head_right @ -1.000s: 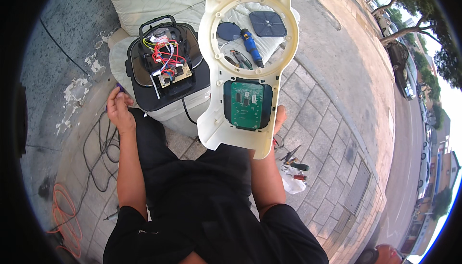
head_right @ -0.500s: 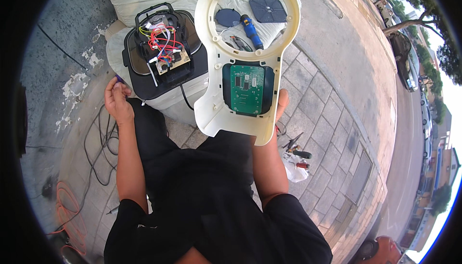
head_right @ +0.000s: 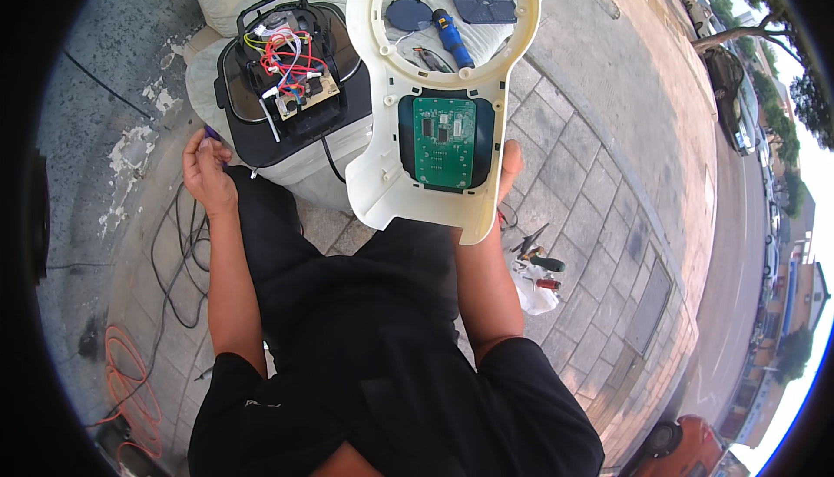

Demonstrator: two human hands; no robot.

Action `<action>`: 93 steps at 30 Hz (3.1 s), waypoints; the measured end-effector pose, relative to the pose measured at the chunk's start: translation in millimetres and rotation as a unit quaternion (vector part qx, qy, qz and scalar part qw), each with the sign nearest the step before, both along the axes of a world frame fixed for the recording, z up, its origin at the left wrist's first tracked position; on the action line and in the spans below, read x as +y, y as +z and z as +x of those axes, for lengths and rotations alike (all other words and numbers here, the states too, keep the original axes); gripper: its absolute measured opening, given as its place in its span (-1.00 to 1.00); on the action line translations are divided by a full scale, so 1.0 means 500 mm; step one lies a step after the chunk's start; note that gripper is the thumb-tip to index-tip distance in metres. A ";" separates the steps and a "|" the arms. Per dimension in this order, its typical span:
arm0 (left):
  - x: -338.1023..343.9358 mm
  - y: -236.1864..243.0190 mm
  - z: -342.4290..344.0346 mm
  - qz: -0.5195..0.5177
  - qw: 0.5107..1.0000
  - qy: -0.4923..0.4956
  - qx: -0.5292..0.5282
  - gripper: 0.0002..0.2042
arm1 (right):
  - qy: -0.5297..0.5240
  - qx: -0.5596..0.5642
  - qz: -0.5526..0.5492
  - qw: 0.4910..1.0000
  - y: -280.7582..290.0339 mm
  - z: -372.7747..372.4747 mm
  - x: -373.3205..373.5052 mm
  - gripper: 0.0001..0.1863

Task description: The person sits on the ground and repairs an electronic device by connecting wires to a circuit board, handling a white plastic housing, and using tools like pliers and a soldering iron. The person manipulates wires and components, then places the housing over the device.

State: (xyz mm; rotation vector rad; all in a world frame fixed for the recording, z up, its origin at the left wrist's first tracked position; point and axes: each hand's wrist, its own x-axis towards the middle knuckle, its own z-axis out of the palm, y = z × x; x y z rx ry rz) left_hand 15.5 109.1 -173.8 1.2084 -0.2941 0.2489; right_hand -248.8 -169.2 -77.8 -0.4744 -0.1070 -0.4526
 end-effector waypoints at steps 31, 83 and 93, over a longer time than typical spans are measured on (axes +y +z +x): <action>0.075 0.003 -0.006 -0.085 0.994 0.038 0.063 -0.65 | -0.074 0.105 0.089 0.988 -0.165 -0.071 -0.078 -0.14; 0.060 -0.013 -0.027 -0.039 0.999 -0.033 0.012 -0.69 | -0.055 0.065 0.142 0.986 -0.160 -0.083 -0.084 -0.10; 0.055 -0.009 -0.027 -0.045 0.998 -0.028 0.016 -0.71 | -0.061 0.096 0.114 0.987 -0.176 -0.082 -0.091 -0.15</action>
